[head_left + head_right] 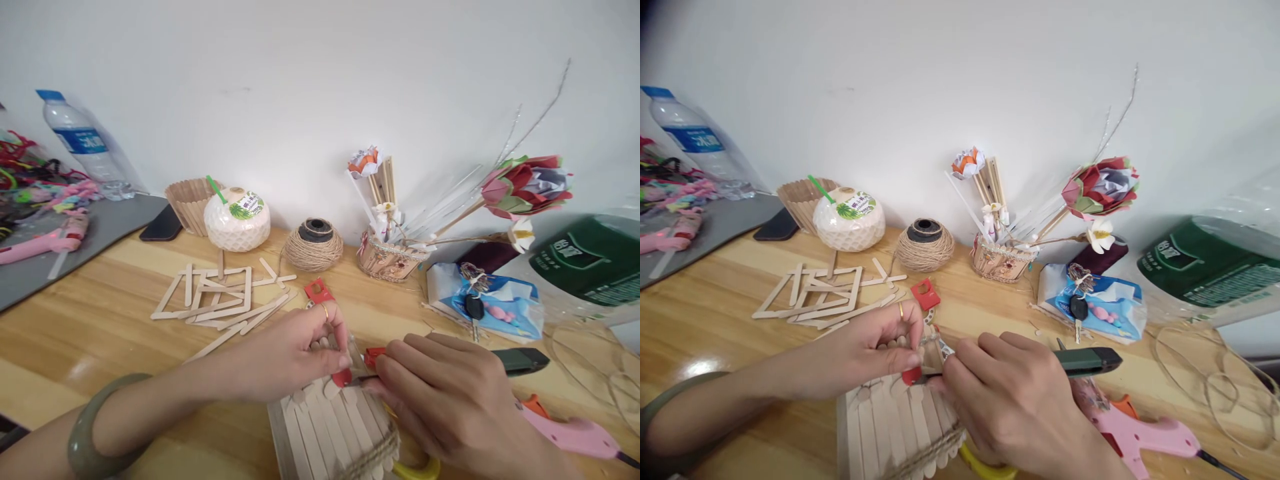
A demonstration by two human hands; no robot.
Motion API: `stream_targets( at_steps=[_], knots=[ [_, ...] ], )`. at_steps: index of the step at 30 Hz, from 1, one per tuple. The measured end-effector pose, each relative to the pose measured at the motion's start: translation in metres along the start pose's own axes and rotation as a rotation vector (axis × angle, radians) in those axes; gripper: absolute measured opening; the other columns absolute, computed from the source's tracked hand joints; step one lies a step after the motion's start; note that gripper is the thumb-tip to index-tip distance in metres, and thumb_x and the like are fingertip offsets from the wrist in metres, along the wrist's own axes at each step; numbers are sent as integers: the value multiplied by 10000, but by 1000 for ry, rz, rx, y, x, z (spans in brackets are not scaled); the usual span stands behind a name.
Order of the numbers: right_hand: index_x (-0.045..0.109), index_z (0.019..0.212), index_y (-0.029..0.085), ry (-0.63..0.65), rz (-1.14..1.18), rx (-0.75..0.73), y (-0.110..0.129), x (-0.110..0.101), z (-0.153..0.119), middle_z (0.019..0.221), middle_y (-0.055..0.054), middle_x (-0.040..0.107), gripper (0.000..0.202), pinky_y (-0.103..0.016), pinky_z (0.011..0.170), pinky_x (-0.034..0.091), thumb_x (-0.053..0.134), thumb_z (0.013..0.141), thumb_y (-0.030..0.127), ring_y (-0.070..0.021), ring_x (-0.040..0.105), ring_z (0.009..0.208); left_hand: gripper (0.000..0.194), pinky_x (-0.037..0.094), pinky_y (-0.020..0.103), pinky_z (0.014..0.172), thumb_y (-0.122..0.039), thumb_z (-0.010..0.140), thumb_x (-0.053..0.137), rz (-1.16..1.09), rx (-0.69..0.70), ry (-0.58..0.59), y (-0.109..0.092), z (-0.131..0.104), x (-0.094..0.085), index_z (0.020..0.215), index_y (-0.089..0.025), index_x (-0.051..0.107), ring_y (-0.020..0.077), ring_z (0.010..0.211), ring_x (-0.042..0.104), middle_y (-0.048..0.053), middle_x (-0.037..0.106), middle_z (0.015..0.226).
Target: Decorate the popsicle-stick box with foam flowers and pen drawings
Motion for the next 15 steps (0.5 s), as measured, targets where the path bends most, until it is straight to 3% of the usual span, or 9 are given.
stream_targets(
  at_steps=[15],
  knots=[
    [526,666,191,117,79,-1,1,-8,1,559,26,509,376,-302,471,251,362,1001,239,-121,408,458,98,354,255,579,-273,872,519,12,8,-13,-4,-4,7,832,-221,446,111,598,429,-59,477,696]
  ],
)
Point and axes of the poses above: each hand's wrist, its own z-axis towards the middle knuckle, its own x-axis out of the palm, y = z × x, the point moved 1 cm from there along z, towards the middle knuckle
